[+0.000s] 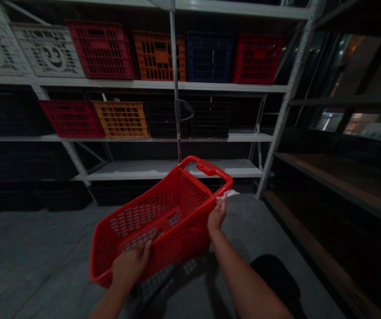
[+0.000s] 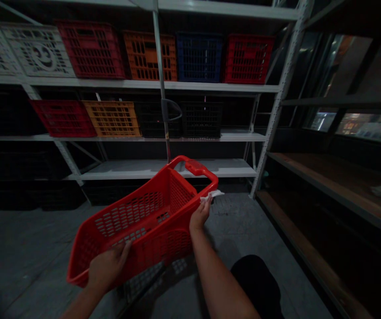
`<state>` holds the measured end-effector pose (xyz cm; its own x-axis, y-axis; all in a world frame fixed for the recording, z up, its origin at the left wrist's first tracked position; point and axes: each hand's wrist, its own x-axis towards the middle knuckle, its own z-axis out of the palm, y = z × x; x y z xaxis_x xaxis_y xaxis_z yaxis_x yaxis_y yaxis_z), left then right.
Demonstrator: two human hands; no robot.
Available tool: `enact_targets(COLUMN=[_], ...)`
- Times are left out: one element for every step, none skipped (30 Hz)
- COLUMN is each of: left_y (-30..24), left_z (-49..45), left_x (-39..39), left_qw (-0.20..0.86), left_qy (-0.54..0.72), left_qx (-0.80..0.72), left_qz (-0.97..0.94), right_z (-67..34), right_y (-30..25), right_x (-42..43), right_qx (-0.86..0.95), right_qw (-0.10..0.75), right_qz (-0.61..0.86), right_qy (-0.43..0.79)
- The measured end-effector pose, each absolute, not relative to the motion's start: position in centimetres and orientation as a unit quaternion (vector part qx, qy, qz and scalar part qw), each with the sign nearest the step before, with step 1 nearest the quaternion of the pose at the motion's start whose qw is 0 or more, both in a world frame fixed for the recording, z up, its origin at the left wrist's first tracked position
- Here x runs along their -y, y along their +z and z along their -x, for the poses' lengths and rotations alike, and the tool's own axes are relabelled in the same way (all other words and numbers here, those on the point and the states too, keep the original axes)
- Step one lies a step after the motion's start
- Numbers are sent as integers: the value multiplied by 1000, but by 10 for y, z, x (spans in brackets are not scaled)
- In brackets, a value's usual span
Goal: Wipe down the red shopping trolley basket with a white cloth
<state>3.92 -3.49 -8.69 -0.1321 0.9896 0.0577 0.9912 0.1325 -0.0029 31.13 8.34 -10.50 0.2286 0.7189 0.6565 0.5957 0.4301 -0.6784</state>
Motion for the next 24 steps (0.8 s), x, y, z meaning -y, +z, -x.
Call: enact_targets(left_y=[-88, -89, -89, -90, -91, -91, -92, -92, -92, -91, -90, -89, -87, -85, -82, -79, -75, -71, -65, -59, -53, -46, -40, -34], left_z=[-38, -36, -33, -31, -27, -23, -18, -12, -5, 2, 8, 12, 15, 16, 13, 7, -3, -16, -32, -51, -70, -89, -106, -121], left_x=[35, 35, 35, 35, 35, 34, 33, 31, 28, 25, 21, 18, 14, 11, 8, 4, 1, -2, -6, -11, -15, -20, -25, -29], left_qw=[19, 14, 11, 9, 7, 6, 4, 4, 4, 3, 2, 3, 10, 22, 40, 60, 78, 88, 88, 83, 78, 80, 80, 73], left_qy=[-19, -21, -23, -26, -27, -25, -22, -18, -15, -13, -13, -19, -30, -44, -63, -86, -108, -131, -151, -165, -180, -201, -216, -220], left_qx=[753, 754, 754, 755, 756, 756, 756, 754, 752, 750, 750, 746, 742, 735, 726, 714, 702, 690, 675, 664, 649, 636, 622, 612], left_qz=[658, 657, 656, 656, 654, 654, 654, 656, 659, 661, 662, 665, 670, 676, 684, 693, 699, 706, 716, 724, 735, 741, 748, 756], right_z=[-321, -331, -343, -354, -366, -378, -389, -399, -407, -413, -416, -416, -415, -411, -406, -401, -396, -390, -386, -382, -379, -377, -375, -374], right_y=[-97, -88, -79, -71, -63, -55, -48, -41, -34, -27, -21, -15, -11, -7, -4, -2, -1, -1, -1, -2, -2, -3, -4, -4], right_x=[-88, -92, -97, -102, -107, -111, -117, -122, -127, -133, -138, -142, -145, -146, -146, -145, -142, -138, -134, -128, -122, -115, -107, -100], right_qx=[574, 523, 491, 472, 464, 476, 504, 544, 588, 627, 656, 675, 686, 697, 705, 711, 715, 721, 730, 741, 755, 771, 789, 808], right_qw=[607, 640, 661, 678, 688, 684, 667, 638, 602, 567, 539, 522, 514, 506, 500, 495, 493, 490, 485, 477, 466, 453, 436, 418], right_qz=[546, 558, 561, 557, 551, 545, 538, 531, 521, 511, 501, 492, 487, 483, 480, 478, 476, 474, 470, 464, 456, 446, 432, 414], right_qy=[64, 77, 84, 87, 88, 93, 105, 121, 140, 157, 167, 169, 166, 160, 152, 142, 135, 126, 111, 91, 67, 42, 20, 6])
